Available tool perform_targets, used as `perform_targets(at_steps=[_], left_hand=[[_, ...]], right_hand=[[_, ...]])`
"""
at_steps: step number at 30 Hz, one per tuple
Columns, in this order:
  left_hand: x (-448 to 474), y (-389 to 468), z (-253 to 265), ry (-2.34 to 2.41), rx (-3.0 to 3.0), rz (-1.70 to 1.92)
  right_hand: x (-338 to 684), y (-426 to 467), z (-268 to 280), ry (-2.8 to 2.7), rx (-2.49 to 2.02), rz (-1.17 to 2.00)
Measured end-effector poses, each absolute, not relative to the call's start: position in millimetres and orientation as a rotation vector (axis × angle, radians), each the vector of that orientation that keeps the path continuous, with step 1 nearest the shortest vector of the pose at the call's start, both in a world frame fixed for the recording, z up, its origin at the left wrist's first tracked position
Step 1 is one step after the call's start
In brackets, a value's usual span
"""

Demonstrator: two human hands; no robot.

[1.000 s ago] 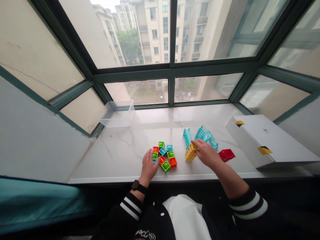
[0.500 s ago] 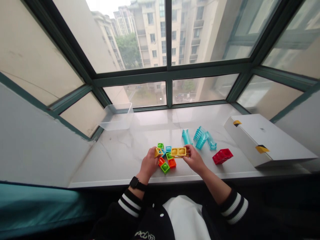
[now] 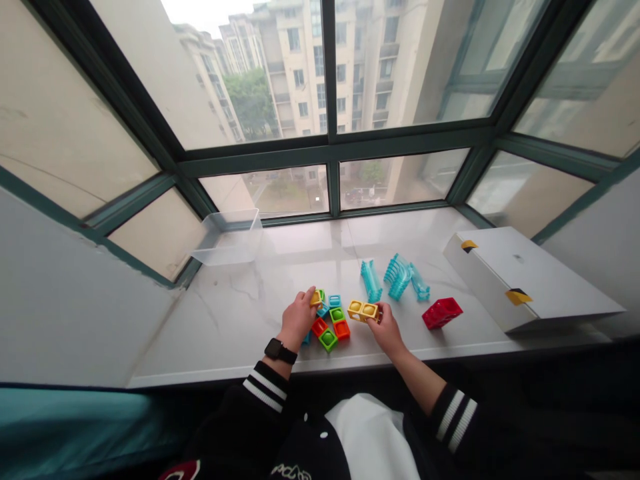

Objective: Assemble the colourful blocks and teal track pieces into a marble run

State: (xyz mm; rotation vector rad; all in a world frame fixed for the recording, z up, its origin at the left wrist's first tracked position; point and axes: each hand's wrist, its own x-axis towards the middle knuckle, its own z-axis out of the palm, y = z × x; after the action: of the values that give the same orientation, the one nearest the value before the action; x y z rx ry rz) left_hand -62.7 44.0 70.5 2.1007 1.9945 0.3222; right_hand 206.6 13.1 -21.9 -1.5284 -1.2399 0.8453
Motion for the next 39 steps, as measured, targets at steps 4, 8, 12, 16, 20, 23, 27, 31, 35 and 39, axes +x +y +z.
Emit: perform_targets(at_steps=[4,8,12,16,20,23,27,31,35,39], left_hand=[[-65,50,72,1.926,2.106,0.306],[-83,45,67,1.788,2.098,0.309],[-104,37,65,1.912,2.025,0.330],[-123,31,59,1.959,1.992,0.291],[-138,35,39,2.064,1.937,0.392],[-137,41,21,2.050,1.856,0.488],[-131,45,12,1.990,1.835,0.567],[-134,39,24,1.956,1.852,0.648],[-122,20,54,1.826,1.933,0.947],[-85,-1,87,1.437,2.165,0.941]], right_hand=[[204,10,-29,-1.247,-1.610,0.753],[199,8,-36,-1.379,-1.661,0.713],[198,8,-43,-1.508,-1.690,0.663],[199,11,-45,-1.675,-1.653,0.592],[200,15,-36,-1.821,-1.649,0.546],[200,18,-26,-1.888,-1.684,0.537],[200,21,-18,-1.922,-1.686,0.586],[203,21,-17,-1.896,-1.670,0.614],[204,16,2,-1.814,-1.585,0.585],[196,6,46,-1.889,-1.308,0.594]])
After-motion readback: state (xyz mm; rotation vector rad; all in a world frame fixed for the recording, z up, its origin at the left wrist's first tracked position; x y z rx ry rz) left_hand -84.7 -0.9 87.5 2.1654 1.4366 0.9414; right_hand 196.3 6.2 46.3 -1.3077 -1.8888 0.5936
